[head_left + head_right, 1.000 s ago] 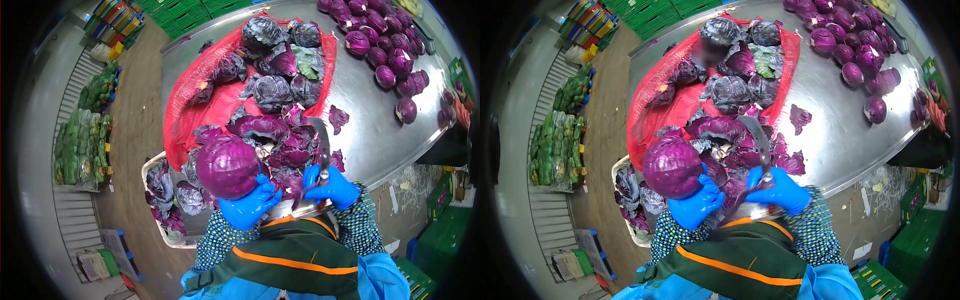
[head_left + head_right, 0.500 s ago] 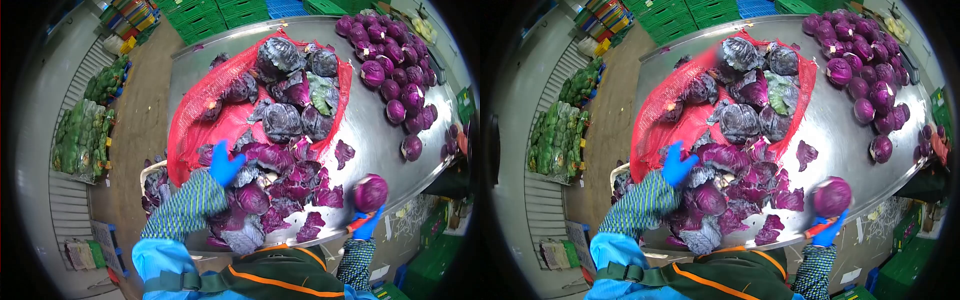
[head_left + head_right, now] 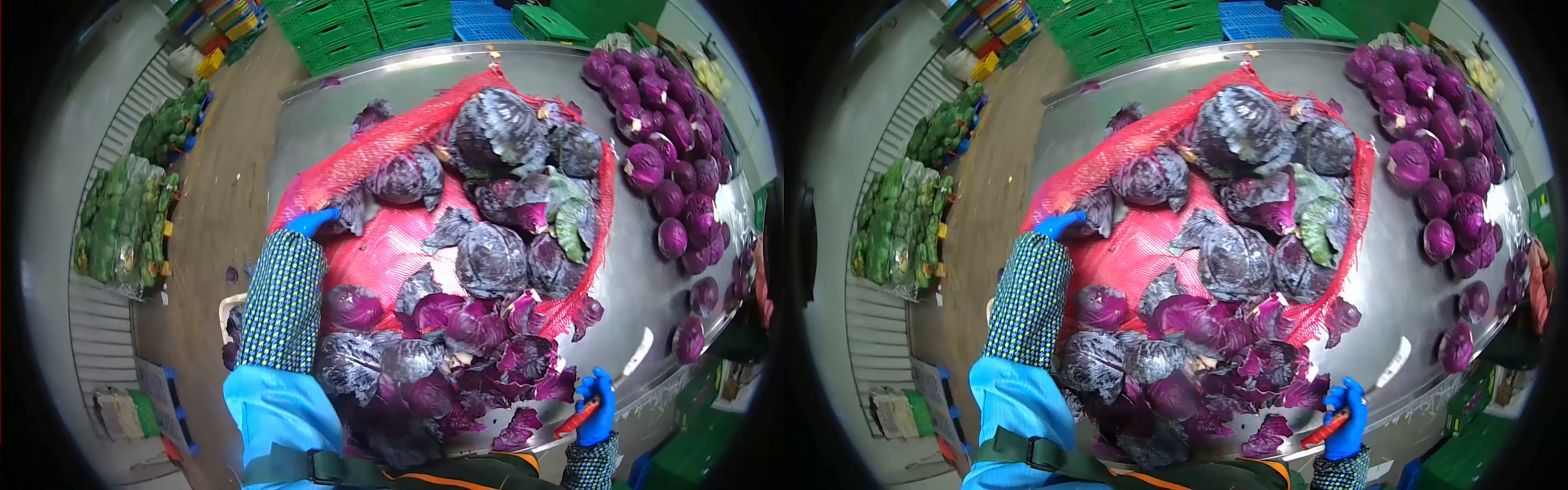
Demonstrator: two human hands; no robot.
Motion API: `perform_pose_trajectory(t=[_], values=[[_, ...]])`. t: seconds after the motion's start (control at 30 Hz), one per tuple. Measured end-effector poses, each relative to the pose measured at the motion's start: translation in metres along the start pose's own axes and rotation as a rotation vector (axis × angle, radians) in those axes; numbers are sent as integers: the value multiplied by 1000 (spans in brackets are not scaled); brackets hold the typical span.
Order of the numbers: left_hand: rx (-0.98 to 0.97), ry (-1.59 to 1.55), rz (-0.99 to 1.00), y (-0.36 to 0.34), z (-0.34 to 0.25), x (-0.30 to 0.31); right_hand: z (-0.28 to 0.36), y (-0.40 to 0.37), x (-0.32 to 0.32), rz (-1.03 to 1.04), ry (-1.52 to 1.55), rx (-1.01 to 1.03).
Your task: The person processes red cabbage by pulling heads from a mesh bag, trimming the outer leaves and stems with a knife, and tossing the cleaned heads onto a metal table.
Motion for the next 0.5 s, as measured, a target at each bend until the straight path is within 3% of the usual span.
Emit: perform_pose_trajectory(t=[0.07, 0.1, 0.13, 0.17, 0.2, 0.23, 0.27, 0.33, 0.43, 0.5], values=[[0, -534, 124, 23, 54, -10, 12, -7, -70, 241, -225, 28], [-62, -659, 95, 7, 73, -18, 15, -13, -99, 284, -404, -20], [-307, -616, 21, -43, 61, -20, 18, -24, -130, 397, -498, -13], [-120, -693, 137, -68, 58, -30, 17, -31, -122, 388, -527, -134], [-569, -524, 31, -147, 25, -33, 10, -49, -172, 740, -401, 59], [-620, -390, 18, -194, 10, -43, 8, -65, -192, 972, -325, 274], [-913, 60, -172, -237, -8, -52, -5, -78, -196, 1040, -311, 290], [-879, 384, -159, -286, -20, -109, -23, -98, -196, 932, -193, 228], [-914, 447, -219, -298, 10, -196, -68, -75, -130, 648, -120, -38], [-905, 419, -128, -301, 27, -221, -64, -57, -83, 611, -187, -16]])
Point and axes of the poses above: each hand's wrist, its own y-axis towards the middle knuckle, its own x-axis out of the back of the hand, z = x × y, the point moved 6 cm from there along y, towards the middle knuckle, and after that the axes turned 7 degrees about x, right-handed, at the moved point
